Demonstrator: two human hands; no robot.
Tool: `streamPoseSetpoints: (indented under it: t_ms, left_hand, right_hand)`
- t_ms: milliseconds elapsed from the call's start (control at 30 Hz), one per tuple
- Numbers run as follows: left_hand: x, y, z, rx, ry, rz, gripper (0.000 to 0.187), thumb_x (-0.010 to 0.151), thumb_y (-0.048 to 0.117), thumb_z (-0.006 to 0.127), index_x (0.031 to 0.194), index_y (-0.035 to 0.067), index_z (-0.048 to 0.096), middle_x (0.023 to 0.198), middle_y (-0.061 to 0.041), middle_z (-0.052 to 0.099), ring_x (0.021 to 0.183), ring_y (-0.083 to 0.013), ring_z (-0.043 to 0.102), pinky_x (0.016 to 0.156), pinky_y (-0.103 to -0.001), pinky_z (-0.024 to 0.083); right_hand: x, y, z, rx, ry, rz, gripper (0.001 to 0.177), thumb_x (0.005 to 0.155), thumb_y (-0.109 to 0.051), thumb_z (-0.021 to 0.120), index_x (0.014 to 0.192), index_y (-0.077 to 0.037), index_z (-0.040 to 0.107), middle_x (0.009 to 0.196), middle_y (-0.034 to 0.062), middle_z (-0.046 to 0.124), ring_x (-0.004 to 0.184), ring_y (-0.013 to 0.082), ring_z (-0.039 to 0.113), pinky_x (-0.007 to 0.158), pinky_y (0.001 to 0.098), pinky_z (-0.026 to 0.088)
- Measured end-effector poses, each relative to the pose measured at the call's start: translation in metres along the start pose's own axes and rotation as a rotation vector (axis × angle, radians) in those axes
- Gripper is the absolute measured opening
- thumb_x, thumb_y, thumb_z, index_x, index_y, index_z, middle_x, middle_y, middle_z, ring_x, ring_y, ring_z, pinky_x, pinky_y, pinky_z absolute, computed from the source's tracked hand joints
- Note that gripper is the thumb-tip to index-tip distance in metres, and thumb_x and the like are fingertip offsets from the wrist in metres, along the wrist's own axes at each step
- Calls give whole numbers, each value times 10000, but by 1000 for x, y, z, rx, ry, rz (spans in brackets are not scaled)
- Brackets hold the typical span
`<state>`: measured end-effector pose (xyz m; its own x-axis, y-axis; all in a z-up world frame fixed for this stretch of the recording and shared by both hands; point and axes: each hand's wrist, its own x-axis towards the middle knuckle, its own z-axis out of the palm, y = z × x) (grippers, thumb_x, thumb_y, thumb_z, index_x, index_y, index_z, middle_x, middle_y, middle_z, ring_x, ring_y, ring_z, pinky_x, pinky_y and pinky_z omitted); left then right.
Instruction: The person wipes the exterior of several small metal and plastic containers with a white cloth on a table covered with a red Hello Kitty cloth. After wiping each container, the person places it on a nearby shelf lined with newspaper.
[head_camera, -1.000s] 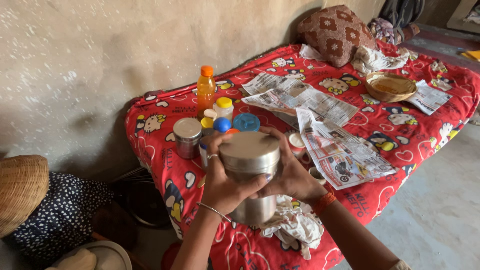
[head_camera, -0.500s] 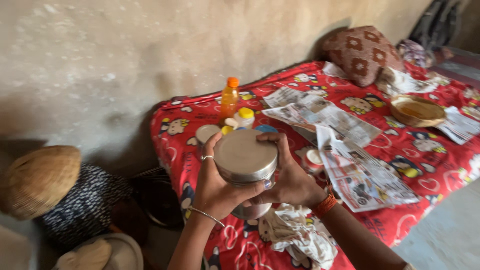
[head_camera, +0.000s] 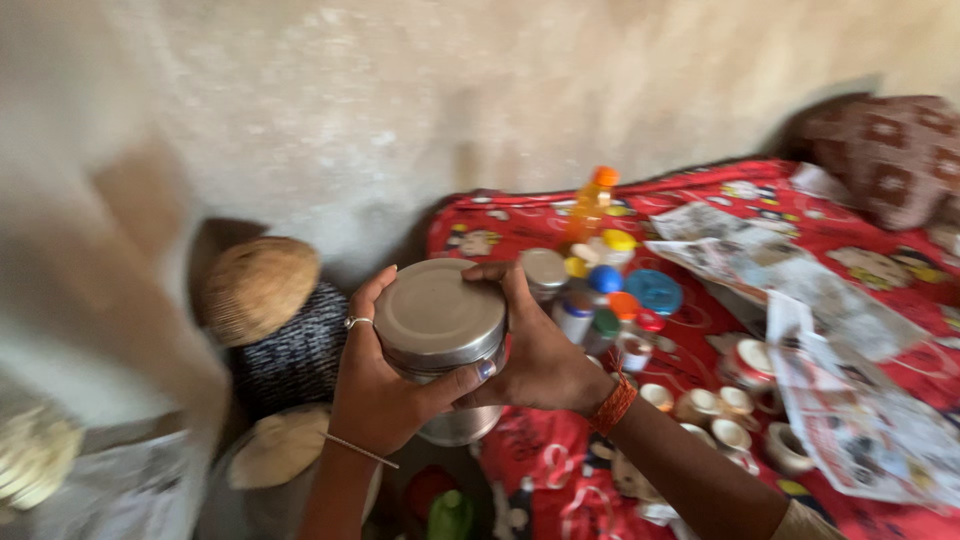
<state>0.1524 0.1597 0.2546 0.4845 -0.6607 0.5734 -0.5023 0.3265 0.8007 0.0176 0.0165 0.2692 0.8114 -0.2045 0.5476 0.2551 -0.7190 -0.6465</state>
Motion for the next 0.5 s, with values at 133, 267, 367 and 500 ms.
streamPoseSetpoints:
  t_ms: [133, 267, 367, 500]
  left_hand:
    - [-13, 12, -56, 140, 73, -53, 1174, 540, 271, 949, 1480, 3, 298, 1329, -185, 615, 1231, -254, 646, 1017, -383, 548]
    - [-33, 21, -108, 279, 192, -52, 1197, 530, 294, 954, 1487, 5, 296, 1335, -197, 594, 1242, -270, 627, 1016, -391, 535]
    - [-53, 23, -134, 342, 321, -70, 1171, 531, 316, 976, 1458, 1, 334, 1334, -197, 596, 1244, -283, 630, 1020, -397, 532]
    - [-79, 22, -165, 372, 404, -137, 1207, 499, 318, 963, 1480, -1, 336, 1354, -190, 581, 1237, -291, 633, 1009, -392, 544]
  right_hand:
    - [29, -16, 43, 150, -68, -6, 1102, 589, -207, 994, 1423, -43, 293, 1502, 185, 415, 1469, 285, 432, 1225, 417, 403]
    - [60, -34, 91, 123, -117, -20, 1122, 539, -218, 1000, 1407, -41, 312, 1458, 183, 452, 1411, 282, 483, 1161, 403, 438]
    - [77, -47, 120, 126, -197, -48, 1119, 514, -191, 979, 1413, -27, 334, 1423, 185, 502, 1372, 275, 520, 1119, 394, 450]
    - [92, -59, 157, 117, -302, -13, 1099, 497, -234, 968, 1393, -25, 366, 1350, 170, 561, 1304, 247, 589, 1073, 368, 491]
